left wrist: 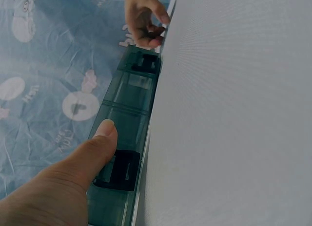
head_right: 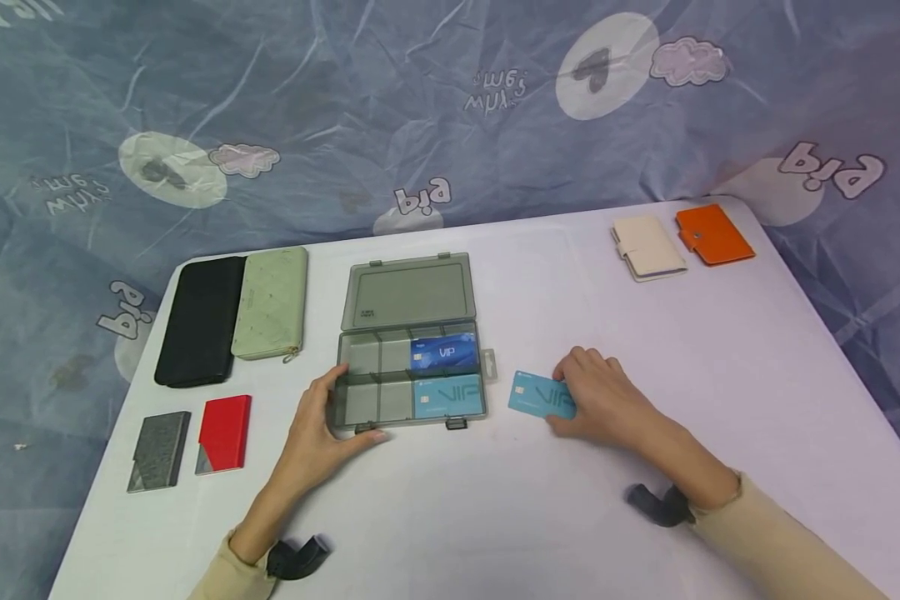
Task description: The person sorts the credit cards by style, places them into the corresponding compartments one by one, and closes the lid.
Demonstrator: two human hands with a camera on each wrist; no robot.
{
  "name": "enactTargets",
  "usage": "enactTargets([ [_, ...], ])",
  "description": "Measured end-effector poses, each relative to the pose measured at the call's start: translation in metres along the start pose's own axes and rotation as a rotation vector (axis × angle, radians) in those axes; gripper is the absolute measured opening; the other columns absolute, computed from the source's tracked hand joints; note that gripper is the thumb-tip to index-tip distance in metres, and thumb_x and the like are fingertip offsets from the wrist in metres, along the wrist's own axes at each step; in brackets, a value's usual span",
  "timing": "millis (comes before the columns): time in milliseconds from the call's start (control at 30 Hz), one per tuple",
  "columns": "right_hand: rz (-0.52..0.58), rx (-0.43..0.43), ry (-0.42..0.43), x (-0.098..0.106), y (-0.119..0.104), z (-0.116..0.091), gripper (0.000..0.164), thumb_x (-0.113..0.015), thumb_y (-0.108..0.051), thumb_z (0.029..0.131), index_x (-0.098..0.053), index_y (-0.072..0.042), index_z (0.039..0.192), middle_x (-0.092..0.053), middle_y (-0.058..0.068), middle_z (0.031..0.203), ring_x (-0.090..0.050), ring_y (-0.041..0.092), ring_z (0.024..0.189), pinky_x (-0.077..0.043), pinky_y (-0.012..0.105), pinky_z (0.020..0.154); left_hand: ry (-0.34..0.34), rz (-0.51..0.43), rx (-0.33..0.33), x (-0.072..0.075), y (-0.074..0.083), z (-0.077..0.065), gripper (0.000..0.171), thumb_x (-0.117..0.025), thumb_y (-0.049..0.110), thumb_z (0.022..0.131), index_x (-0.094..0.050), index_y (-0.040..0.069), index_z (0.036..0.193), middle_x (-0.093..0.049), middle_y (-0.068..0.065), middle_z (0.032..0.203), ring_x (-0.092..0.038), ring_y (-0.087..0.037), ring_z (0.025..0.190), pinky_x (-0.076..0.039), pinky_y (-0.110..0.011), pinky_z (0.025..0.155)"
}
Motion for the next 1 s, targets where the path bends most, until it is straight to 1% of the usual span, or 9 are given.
enactTargets([
  [200,0.04,-0.016,-0.01,-0.002,0.003,0.0,0.058,-0.081,-0.034,0.062,-0.051,-0.005,0.102,-0.05,0.003,0.09,-0.042,0.018,0.079,-0.029,0.031,0.067,-0.001,0.003,-0.003,-0.001,-0.001,0.0,0.101,-0.075,0.063,0.061,-0.029,0.027,0.143,-0.045,-0.001,0.134,-0.045,-0.016,0.109,-0.042,-0.04,0.083],
  [300,0.059,-0.015,-0.008,-0.003,0.004,0.0,0.059,-0.082,-0.032,0.061,-0.049,-0.006,0.102,-0.05,0.003,0.089,-0.042,0.018,0.079,-0.031,0.03,0.068,-0.002,0.008,-0.006,-0.001,-0.001,0.0,0.101,-0.075,0.063,0.061,-0.028,0.027,0.143,-0.045,-0.001,0.135,-0.045,-0.016,0.109,-0.042,-0.041,0.084],
  [433,0.094,-0.006,-0.028,-0.005,0.006,0.0,0.059,-0.081,-0.029,0.063,-0.047,-0.006,0.105,-0.053,0.002,0.088,-0.046,0.016,0.077,-0.04,0.03,0.069,0.0,0.011,-0.006,-0.001,-0.001,0.001,0.101,-0.075,0.064,0.061,-0.029,0.027,0.143,-0.044,-0.001,0.136,-0.044,-0.016,0.11,-0.042,-0.041,0.084],
  [500,0.112,0.009,-0.036,-0.005,0.006,0.0,0.06,-0.08,-0.028,0.065,-0.046,-0.005,0.109,-0.056,0.003,0.091,-0.049,0.015,0.077,-0.045,0.032,0.07,-0.002,0.011,-0.001,0.0,-0.001,0.001,0.101,-0.075,0.064,0.061,-0.029,0.027,0.143,-0.044,-0.001,0.136,-0.044,-0.016,0.111,-0.042,-0.041,0.085],
  [567,0.123,0.027,-0.042,-0.005,0.007,0.001,0.063,-0.08,-0.028,0.066,-0.045,-0.005,0.114,-0.059,0.005,0.096,-0.052,0.015,0.079,-0.048,0.035,0.073,-0.003,0.009,0.003,0.0,-0.001,0.001,0.101,-0.075,0.063,0.061,-0.029,0.027,0.144,-0.044,-0.001,0.136,-0.044,-0.016,0.112,-0.041,-0.041,0.085],
  [700,0.135,0.041,-0.061,-0.005,0.008,0.0,0.069,-0.08,-0.03,0.067,-0.044,-0.006,0.121,-0.06,0.008,0.107,-0.055,0.017,0.088,-0.05,0.04,0.079,-0.007,0.009,0.01,0.0,-0.001,0.001,0.101,-0.075,0.063,0.061,-0.028,0.027,0.143,-0.044,-0.001,0.136,-0.044,-0.016,0.113,-0.041,-0.042,0.086],
  [800,0.131,0.043,-0.07,-0.005,0.009,-0.001,0.07,-0.081,-0.03,0.067,-0.044,-0.006,0.122,-0.059,0.008,0.11,-0.055,0.019,0.092,-0.05,0.042,0.081,-0.009,0.008,0.014,0.0,-0.002,0.0,0.101,-0.074,0.065,0.061,-0.029,0.027,0.143,-0.044,-0.001,0.135,-0.044,-0.016,0.113,-0.042,-0.042,0.086],
  [1000,0.106,0.025,-0.086,-0.005,0.01,-0.001,0.063,-0.079,-0.029,0.07,-0.049,-0.007,0.121,-0.062,0.006,0.108,-0.057,0.018,0.092,-0.05,0.043,0.082,-0.009,0.005,0.01,0.0,-0.001,0.0,0.101,-0.073,0.065,0.061,-0.028,0.027,0.144,-0.044,-0.001,0.136,-0.043,-0.016,0.115,-0.041,-0.043,0.088],
])
Point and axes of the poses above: each hand's wrist, its own z-axis towards the middle knuckle, its own x-axis out of the back of the hand, y = z × x, the point moved 5 cm from there along z, towards the middle knuckle
